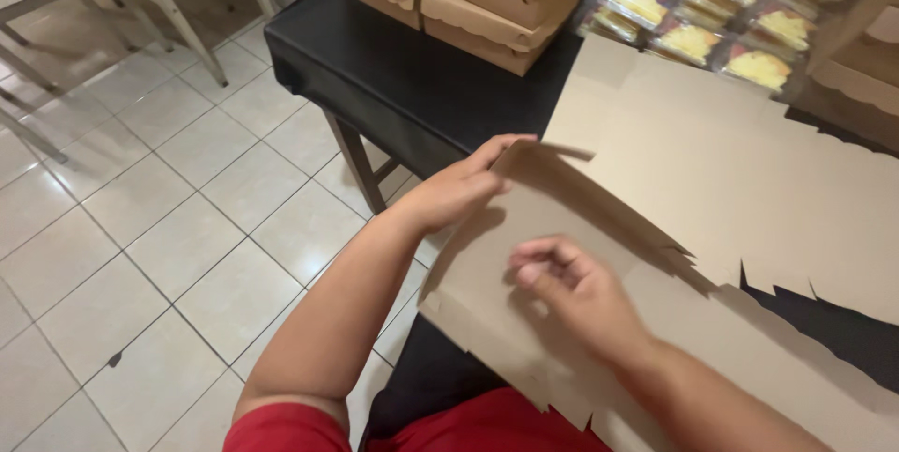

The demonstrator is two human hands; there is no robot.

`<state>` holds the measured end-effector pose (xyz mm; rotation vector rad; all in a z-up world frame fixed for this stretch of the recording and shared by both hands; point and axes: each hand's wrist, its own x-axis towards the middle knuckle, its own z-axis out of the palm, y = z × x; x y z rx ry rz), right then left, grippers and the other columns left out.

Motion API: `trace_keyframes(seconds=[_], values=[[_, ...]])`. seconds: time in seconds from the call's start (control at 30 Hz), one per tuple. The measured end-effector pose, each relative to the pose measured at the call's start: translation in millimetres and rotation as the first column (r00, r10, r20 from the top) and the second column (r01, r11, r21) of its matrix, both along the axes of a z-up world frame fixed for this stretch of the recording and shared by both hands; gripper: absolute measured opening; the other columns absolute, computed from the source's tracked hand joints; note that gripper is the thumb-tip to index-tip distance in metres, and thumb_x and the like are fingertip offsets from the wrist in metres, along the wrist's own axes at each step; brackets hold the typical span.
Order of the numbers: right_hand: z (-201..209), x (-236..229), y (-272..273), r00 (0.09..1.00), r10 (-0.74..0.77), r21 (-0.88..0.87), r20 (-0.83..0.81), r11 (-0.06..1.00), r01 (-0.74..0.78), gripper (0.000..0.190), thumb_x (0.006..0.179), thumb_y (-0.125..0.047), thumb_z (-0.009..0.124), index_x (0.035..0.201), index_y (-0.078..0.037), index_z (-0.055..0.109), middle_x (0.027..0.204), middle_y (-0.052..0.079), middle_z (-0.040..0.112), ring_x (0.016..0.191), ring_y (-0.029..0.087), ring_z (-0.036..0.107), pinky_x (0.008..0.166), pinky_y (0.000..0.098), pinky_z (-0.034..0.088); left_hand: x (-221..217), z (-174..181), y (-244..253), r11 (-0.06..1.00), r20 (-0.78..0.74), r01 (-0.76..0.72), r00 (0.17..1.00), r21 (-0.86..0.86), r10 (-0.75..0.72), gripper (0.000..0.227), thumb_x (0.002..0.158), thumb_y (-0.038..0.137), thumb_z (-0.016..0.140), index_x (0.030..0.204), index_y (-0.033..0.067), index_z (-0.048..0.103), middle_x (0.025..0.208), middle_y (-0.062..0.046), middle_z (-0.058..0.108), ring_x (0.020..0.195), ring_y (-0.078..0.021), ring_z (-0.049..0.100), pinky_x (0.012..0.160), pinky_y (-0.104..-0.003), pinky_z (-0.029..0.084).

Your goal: The person assembles flat cardboard sheets into rectangular boxes by folding the flaps and tucking the tabs into slots. They handle the cardboard by hand, folding the sides and securing the structure without using any tools.

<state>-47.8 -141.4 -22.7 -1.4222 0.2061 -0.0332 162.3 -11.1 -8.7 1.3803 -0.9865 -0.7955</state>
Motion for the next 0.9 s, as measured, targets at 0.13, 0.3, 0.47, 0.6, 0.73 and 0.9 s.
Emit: trace_keyframes(seconds=[0.13, 0.3, 0.47, 0.6, 0.73, 0.9], values=[[2.3, -8.0, -30.5, 0.939, -0.21, 0.214, -0.272, 0.938, 0.272, 0.043, 0.095, -0.02, 0.061, 0.13, 0.004, 0.056, 0.117, 0.02, 0.068, 0.101, 0.028, 0.069, 0.089, 0.0457, 0.057, -11.7, 5.9, 25.3, 0.985, 0.004, 0.083, 0.996, 0.149, -0.085, 0.057, 0.093, 0.006, 0.057, 0.148, 0.0094, 0.043, 0.164, -0.004, 0.043, 0.118, -0.0299, 0.059, 0.098, -0.043, 0.048], [9.0, -34.2, -30.2, 0.864, -0.482, 0.055, -0.146, 0.868, 0.493, 0.067, 0.091, -0.022, 0.065, 0.146, 0.001, 0.034, 0.14, 0.024, 0.048, 0.124, 0.032, 0.057, 0.106, 0.0459, 0.05, -52.5, 30.8, 39.1, 0.987, 0.477, 0.151, 0.872, -0.047, -0.111, 0.049, 0.096, 0.008, 0.058, 0.145, 0.012, 0.056, 0.145, -0.015, 0.053, 0.138, -0.0305, 0.052, 0.117, -0.039, 0.04], [54.6, -57.2, -9.1, 0.882, -0.321, -0.2, 0.344, 0.893, 0.403, 0.09, 0.092, -0.022, 0.069, 0.16, 0.002, 0.014, 0.17, 0.027, 0.017, 0.161, 0.034, 0.017, 0.125, 0.0467, 0.026, -81.9, 58.5, 57.5, 0.978, 0.42, 0.085, 0.907, -0.192, 0.003, 0.041, 0.107, 0.016, 0.051, 0.147, 0.0099, 0.057, 0.149, -0.016, 0.055, 0.143, -0.032, 0.054, 0.12, -0.039, 0.042], [94.0, -72.0, 5.0, 0.823, -0.044, -0.443, 0.567, 0.826, 0.349, 0.08, 0.099, -0.023, 0.069, 0.159, 0.002, 0.023, 0.175, 0.025, -0.012, 0.164, 0.037, 0.002, 0.131, 0.0471, 0.018, -101.7, 52.9, 71.8, 0.932, 0.291, 0.159, 0.955, -0.326, -0.061, 0.044, 0.117, 0.031, 0.041, 0.151, 0.005, 0.05, 0.15, -0.018, 0.053, 0.142, -0.0325, 0.054, 0.122, -0.039, 0.042], [101.8, -72.9, 14.4, 0.823, 0.072, -0.5, 0.563, 0.823, 0.27, 0.064, 0.102, -0.02, 0.068, 0.155, -0.003, 0.036, 0.174, 0.024, -0.012, 0.163, 0.037, 0.009, 0.13, 0.0475, 0.019, -119.6, 15.9, 74.1, 0.935, 0.06, -0.054, 0.995, -0.352, 0.08, 0.057, 0.113, 0.039, 0.039, 0.154, -0.0001, 0.042, 0.147, -0.021, 0.055, 0.137, -0.0328, 0.054, 0.116, -0.039, 0.043], [71.9, -96.3, 7.4, 0.919, 0.151, -0.454, 0.365, 0.891, 0.033, 0.028, 0.102, -0.015, 0.067, 0.128, -0.007, 0.061, 0.168, 0.028, 0.031, 0.154, 0.036, 0.042, 0.128, 0.0499, 0.037, -99.2, -34.0, 55.0, 0.857, 0.059, -0.411, 0.892, -0.31, 0.449, 0.052, 0.117, 0.038, 0.033, 0.146, -0.0022, 0.047, 0.138, -0.014, 0.064, 0.122, -0.0273, 0.065, 0.107, -0.037, 0.053]])
